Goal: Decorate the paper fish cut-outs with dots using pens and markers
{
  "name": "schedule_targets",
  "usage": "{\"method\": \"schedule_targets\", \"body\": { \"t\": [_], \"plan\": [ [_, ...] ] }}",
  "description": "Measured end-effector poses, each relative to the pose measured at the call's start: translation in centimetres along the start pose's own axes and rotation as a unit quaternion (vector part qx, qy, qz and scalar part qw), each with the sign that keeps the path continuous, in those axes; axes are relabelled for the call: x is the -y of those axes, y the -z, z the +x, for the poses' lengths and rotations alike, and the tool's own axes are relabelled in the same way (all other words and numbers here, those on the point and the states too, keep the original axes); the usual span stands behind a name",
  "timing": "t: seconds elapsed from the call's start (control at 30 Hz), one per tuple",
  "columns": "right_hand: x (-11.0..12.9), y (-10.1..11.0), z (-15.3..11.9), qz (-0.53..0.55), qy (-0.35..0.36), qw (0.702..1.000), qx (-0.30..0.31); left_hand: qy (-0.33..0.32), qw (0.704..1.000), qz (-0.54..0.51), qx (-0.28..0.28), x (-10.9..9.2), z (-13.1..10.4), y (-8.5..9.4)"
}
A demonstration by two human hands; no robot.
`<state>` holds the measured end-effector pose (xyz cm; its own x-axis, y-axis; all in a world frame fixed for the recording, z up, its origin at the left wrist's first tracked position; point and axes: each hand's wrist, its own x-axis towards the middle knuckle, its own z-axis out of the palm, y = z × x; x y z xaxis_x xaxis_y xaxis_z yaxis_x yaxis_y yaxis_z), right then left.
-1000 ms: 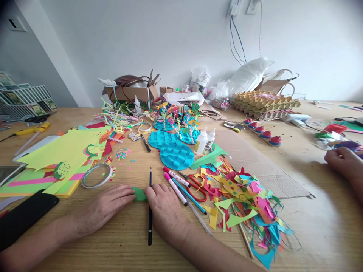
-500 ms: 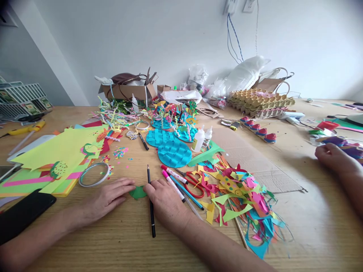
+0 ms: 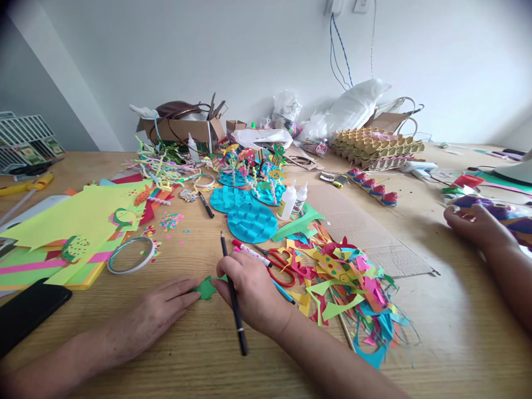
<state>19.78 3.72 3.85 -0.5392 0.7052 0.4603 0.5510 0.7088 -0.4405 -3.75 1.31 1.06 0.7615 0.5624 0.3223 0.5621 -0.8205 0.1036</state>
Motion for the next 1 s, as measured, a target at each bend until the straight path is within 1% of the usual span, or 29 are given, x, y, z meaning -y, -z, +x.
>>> {"method": "schedule_targets", "body": {
  "t": [0.03, 0.1, 0.17, 0.2, 0.3, 0.37, 0.4, 0.47, 0.57, 0.67, 0.73, 0.77, 0.8, 0.87, 0.93, 1.0],
  "plan": [
    [0.4, 0.4, 0.0, 0.051, -0.015, 0.998, -0.034, 0.001, 1.000, 0.002, 0.000, -0.1, 0.2, 0.0],
    [1.1, 1.0, -0.1, 0.150, -0.087, 0.984, -0.045, 0.006, 1.000, 0.006, -0.003, -0.4, 0.5, 0.0],
    [1.6, 1.1, -0.2, 0.238, -0.156, 0.959, -0.018, 0.010, 1.000, 0.012, -0.008, -0.6, 0.5, -0.1],
    [1.7, 1.0, -0.3, 0.275, -0.176, 0.945, 0.003, 0.010, 1.000, 0.015, -0.010, -0.8, 0.5, -0.2],
    [1.4, 0.1, -0.2, 0.356, -0.208, 0.909, 0.062, 0.004, 1.000, 0.020, -0.012, -1.1, 0.3, -0.4],
    [1.1, -0.6, -0.2, 0.378, -0.229, 0.894, 0.075, 0.003, 1.000, 0.018, -0.015, -1.3, 0.1, -0.4],
    [1.0, -1.0, -0.2, 0.379, -0.235, 0.892, 0.074, 0.004, 1.000, 0.016, -0.017, -1.4, 0.0, -0.4],
    [0.6, -1.6, -0.2, 0.360, -0.229, 0.902, 0.072, 0.007, 1.000, 0.017, -0.015, -1.5, -0.1, -0.5],
    [0.2, -2.2, -0.3, 0.281, -0.191, 0.939, 0.057, 0.007, 0.999, 0.033, -0.010, -1.6, -0.2, -0.6],
    [-0.1, -2.4, -0.5, 0.173, -0.104, 0.979, 0.042, 0.002, 0.999, 0.040, -0.016, -1.4, -0.5, -0.8],
    [0.0, -2.4, -0.5, 0.128, -0.048, 0.990, 0.036, -0.001, 0.999, 0.040, -0.020, -1.3, -0.7, -1.0],
    [0.1, -2.3, -0.5, 0.120, -0.033, 0.992, 0.034, -0.002, 0.999, 0.041, -0.020, -1.2, -0.8, -1.1],
    [0.3, -2.2, -0.5, 0.120, -0.031, 0.992, 0.031, -0.004, 0.999, 0.042, -0.020, -1.2, -0.9, -1.2],
    [0.7, -1.9, -0.5, 0.138, -0.055, 0.989, 0.021, -0.007, 0.999, 0.041, -0.021, -1.2, -1.0, -1.2],
    [0.9, -1.6, -0.5, 0.175, -0.105, 0.979, 0.026, -0.006, 0.999, 0.040, -0.026, -1.3, -0.9, -1.1],
    [0.9, -1.5, -0.6, 0.216, -0.160, 0.962, 0.046, -0.003, 0.998, 0.046, -0.032, -1.5, -0.7, -0.9]
  ]
}}
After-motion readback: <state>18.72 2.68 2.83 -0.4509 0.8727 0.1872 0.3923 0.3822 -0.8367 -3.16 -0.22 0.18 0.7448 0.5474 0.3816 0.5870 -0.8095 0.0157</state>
